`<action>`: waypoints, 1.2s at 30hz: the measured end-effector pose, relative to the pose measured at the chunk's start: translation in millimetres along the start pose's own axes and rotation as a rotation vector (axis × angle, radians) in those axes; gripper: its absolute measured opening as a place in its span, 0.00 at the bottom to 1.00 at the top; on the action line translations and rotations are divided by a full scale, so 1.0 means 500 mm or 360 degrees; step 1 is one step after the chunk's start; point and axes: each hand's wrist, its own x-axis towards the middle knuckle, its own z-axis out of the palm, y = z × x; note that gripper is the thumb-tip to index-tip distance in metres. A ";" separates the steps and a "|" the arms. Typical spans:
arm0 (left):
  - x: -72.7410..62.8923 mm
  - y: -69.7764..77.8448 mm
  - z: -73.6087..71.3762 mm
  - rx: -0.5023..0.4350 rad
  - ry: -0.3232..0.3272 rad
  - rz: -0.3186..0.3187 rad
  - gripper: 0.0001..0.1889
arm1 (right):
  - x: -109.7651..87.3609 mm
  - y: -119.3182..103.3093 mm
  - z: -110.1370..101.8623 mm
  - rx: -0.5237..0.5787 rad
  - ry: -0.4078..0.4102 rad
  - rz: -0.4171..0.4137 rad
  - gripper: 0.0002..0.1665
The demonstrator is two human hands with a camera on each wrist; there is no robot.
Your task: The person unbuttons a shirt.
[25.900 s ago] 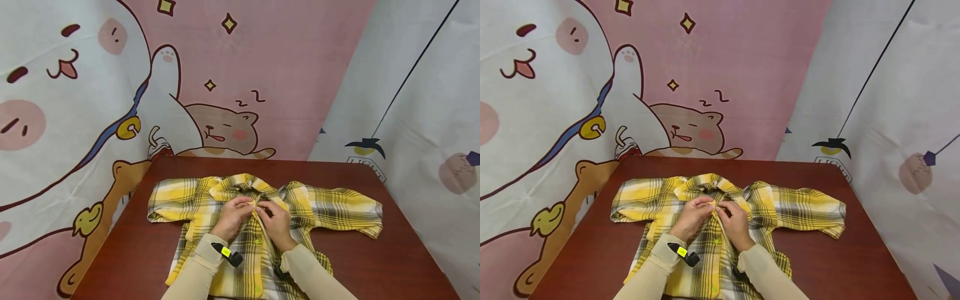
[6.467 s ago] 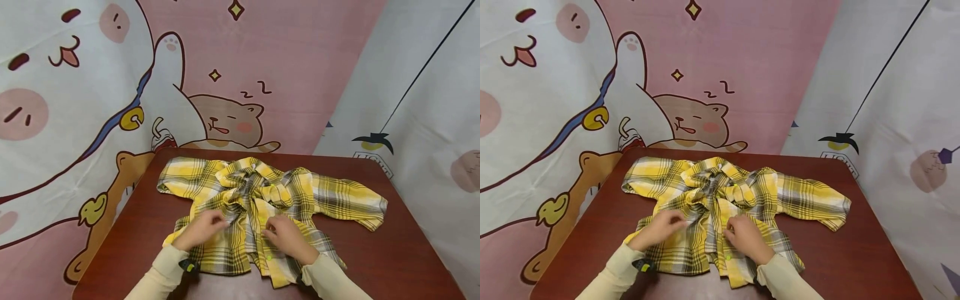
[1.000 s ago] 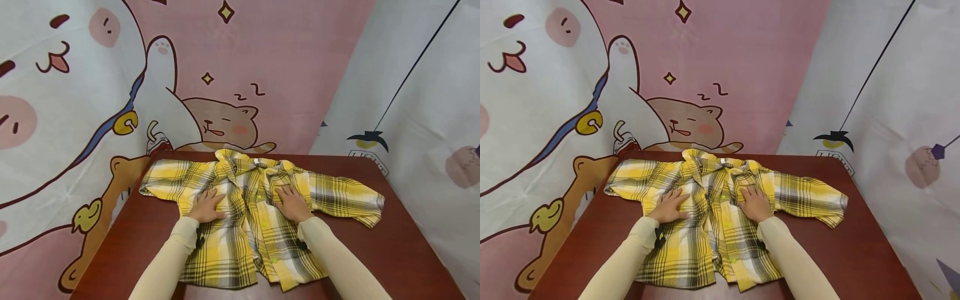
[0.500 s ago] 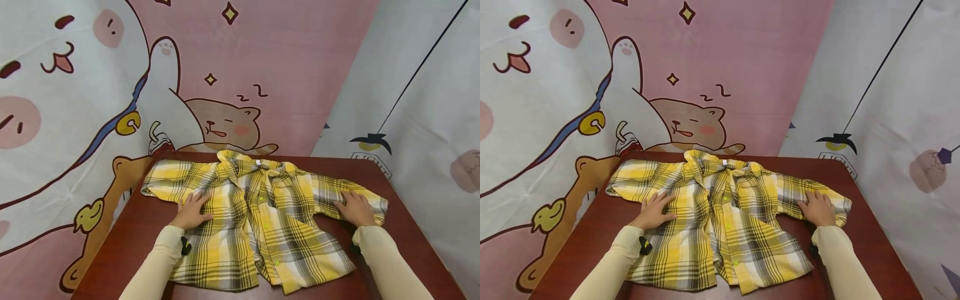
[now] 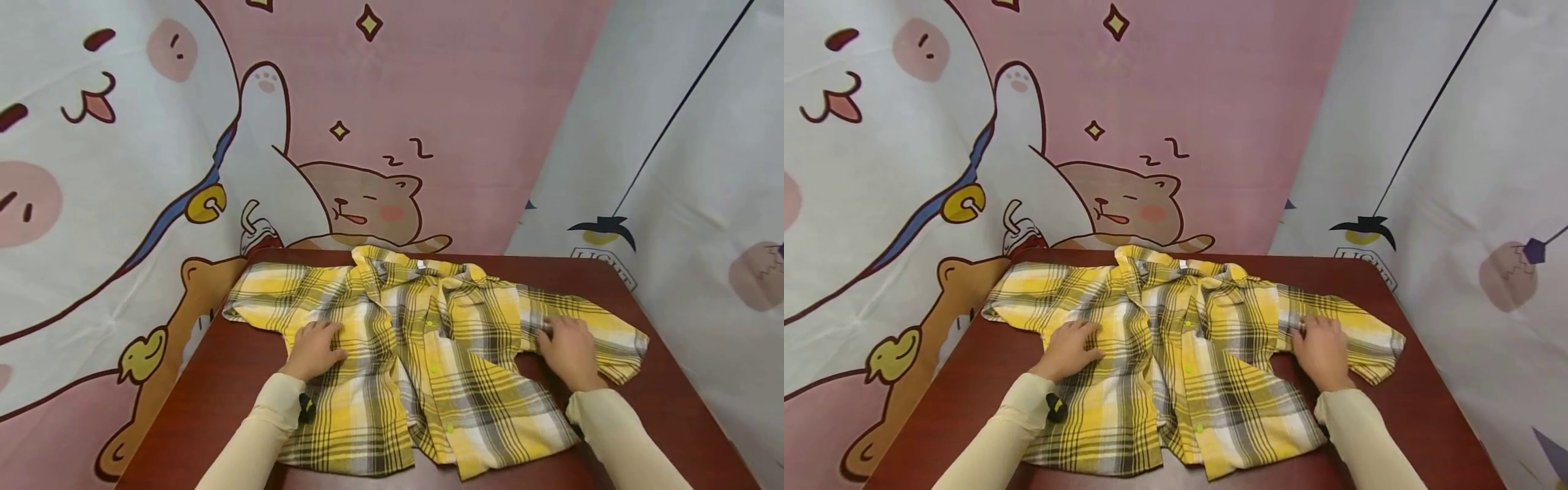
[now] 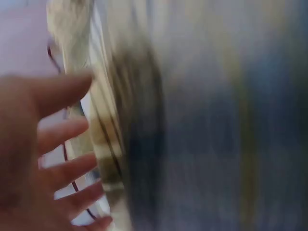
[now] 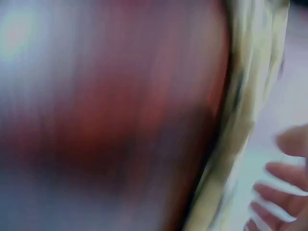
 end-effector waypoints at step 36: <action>0.003 0.180 0.067 -0.0485 -0.0766 0.0346 0.09 | -0.073 -0.347 0.103 0.0100 -0.0916 -0.0220 0.22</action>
